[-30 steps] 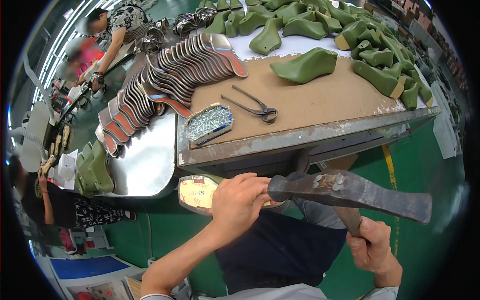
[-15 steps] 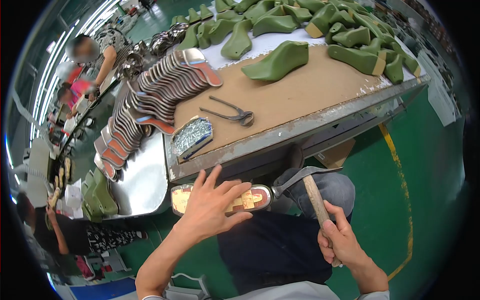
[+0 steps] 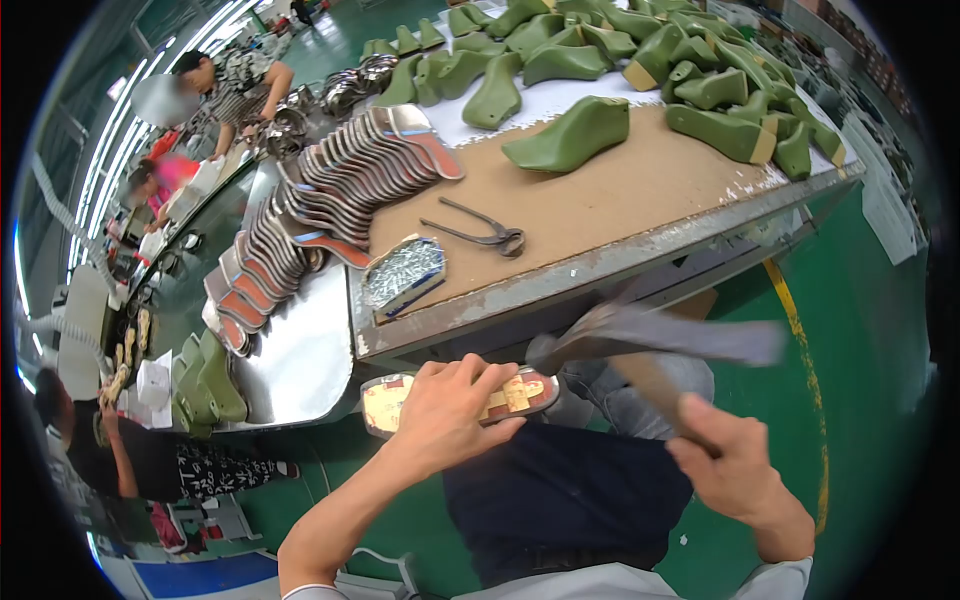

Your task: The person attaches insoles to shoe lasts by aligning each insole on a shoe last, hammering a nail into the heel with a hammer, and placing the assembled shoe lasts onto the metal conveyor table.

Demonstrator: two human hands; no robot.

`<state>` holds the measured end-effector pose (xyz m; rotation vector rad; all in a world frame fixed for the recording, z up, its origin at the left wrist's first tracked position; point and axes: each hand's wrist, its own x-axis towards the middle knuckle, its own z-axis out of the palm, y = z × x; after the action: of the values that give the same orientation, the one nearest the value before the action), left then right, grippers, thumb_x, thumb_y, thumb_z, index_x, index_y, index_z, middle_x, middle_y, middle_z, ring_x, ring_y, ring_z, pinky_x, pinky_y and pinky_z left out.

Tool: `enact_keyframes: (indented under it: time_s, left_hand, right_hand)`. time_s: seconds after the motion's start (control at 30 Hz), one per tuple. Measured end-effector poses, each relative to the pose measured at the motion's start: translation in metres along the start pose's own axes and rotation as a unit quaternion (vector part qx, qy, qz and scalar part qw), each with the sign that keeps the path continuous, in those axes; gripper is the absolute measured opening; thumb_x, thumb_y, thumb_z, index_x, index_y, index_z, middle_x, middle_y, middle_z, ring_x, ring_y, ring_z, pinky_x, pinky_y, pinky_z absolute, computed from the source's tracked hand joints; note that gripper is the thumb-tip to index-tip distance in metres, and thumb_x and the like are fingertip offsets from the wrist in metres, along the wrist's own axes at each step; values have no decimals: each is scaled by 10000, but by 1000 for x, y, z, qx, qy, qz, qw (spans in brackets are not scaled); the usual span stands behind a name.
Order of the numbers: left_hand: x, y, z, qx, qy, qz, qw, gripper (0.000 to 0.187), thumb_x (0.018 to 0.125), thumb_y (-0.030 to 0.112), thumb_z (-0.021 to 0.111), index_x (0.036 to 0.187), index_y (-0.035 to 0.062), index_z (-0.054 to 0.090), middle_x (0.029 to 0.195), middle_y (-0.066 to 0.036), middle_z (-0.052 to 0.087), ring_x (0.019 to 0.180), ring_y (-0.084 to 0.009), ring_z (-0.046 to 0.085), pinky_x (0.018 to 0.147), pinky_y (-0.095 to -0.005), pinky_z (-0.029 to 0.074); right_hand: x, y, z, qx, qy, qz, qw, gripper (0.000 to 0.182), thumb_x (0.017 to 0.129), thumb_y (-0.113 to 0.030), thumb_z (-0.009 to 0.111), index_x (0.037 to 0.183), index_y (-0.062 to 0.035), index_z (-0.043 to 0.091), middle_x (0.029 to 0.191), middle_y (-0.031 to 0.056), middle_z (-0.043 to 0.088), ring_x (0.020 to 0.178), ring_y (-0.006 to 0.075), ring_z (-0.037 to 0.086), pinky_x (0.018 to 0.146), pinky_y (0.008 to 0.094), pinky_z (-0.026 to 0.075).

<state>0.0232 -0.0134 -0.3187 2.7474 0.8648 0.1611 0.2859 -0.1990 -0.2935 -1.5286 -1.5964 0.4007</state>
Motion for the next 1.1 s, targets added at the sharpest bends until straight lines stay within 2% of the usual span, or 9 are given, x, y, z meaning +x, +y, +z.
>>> enact_keyframes:
  time_s: [0.1, 0.23, 0.43, 0.57, 0.7, 0.8, 0.93, 1.03, 1.1]
  left_hand:
    - [-2, -1, 3, 3, 12, 4, 1000, 518, 756, 409, 801, 1148, 115, 633, 968, -81, 592, 908, -268, 630, 825, -397, 445]
    - [-5, -2, 3, 7, 8, 7, 1000, 543, 783, 427, 777, 1191, 107, 615, 967, -98, 590, 888, -276, 631, 799, -394, 439]
    - [-6, -2, 4, 10, 17, 10, 1000, 546, 795, 424, 770, 1215, 116, 606, 988, -93, 598, 904, -273, 631, 804, -390, 440]
    - [-5, -3, 5, 5, 12, 7, 1000, 550, 795, 422, 770, 1218, 114, 602, 990, -90, 596, 905, -274, 629, 818, -385, 439]
    - [-3, -2, 2, 8, 6, 9, 1000, 556, 792, 423, 773, 1218, 112, 599, 995, -89, 596, 907, -276, 629, 832, -387, 443]
    - [-4, -3, 3, 8, 8, 9, 1000, 559, 792, 426, 773, 1217, 108, 598, 997, -89, 597, 908, -275, 630, 841, -389, 445]
    - [-5, -5, 6, -2, 17, 10, 1000, 561, 788, 428, 776, 1211, 104, 600, 991, -91, 593, 905, -269, 627, 826, -388, 443]
    - [-4, -4, 5, 11, 13, 12, 1000, 563, 786, 432, 778, 1207, 103, 601, 989, -91, 592, 913, -265, 624, 820, -384, 444]
    - [-2, 0, 3, 11, 6, 16, 1000, 564, 787, 434, 778, 1209, 104, 602, 993, -90, 595, 919, -264, 623, 824, -382, 446]
  right_hand:
    - [5, -17, -8, 85, 41, 43, 995, 215, 795, -31, 753, 1004, -11, 706, 675, 115, 609, 525, 263, 592, 490, 350, 493]
    - [7, -7, 20, -92, -122, 15, 988, 418, 845, -92, 750, 1246, -105, 631, 781, 153, 639, 620, 345, 623, 542, 417, 520]
    - [18, -13, -32, 24, 133, -154, 979, 593, 975, -153, 614, 1509, -110, 359, 688, 55, 569, 551, 155, 567, 472, 323, 453]
    - [3, -7, -10, 89, 136, -116, 980, 563, 965, -135, 621, 1480, -80, 400, 714, 100, 575, 631, 224, 604, 589, 353, 512]
    - [20, -23, 4, -23, -206, 110, 972, 558, 889, -109, 726, 1398, -28, 510, 1062, 225, 697, 975, 365, 697, 871, 410, 554]
    - [19, -23, -16, -112, -2, -78, 991, 498, 920, -103, 681, 1377, -18, 502, 1087, 214, 669, 918, 319, 695, 787, 387, 558]
    - [-35, 8, -22, 180, 173, -34, 968, 494, 967, -160, 620, 1409, -33, 438, 1108, 161, 597, 839, 266, 649, 726, 330, 531]
    - [8, -29, 16, -75, -173, 57, 980, 419, 936, -99, 647, 1332, -21, 535, 1213, 220, 659, 938, 349, 711, 769, 408, 578]
    - [8, -15, 22, -50, -113, 108, 986, 437, 901, -98, 701, 1309, -11, 572, 1149, 206, 692, 1003, 344, 701, 829, 395, 570]
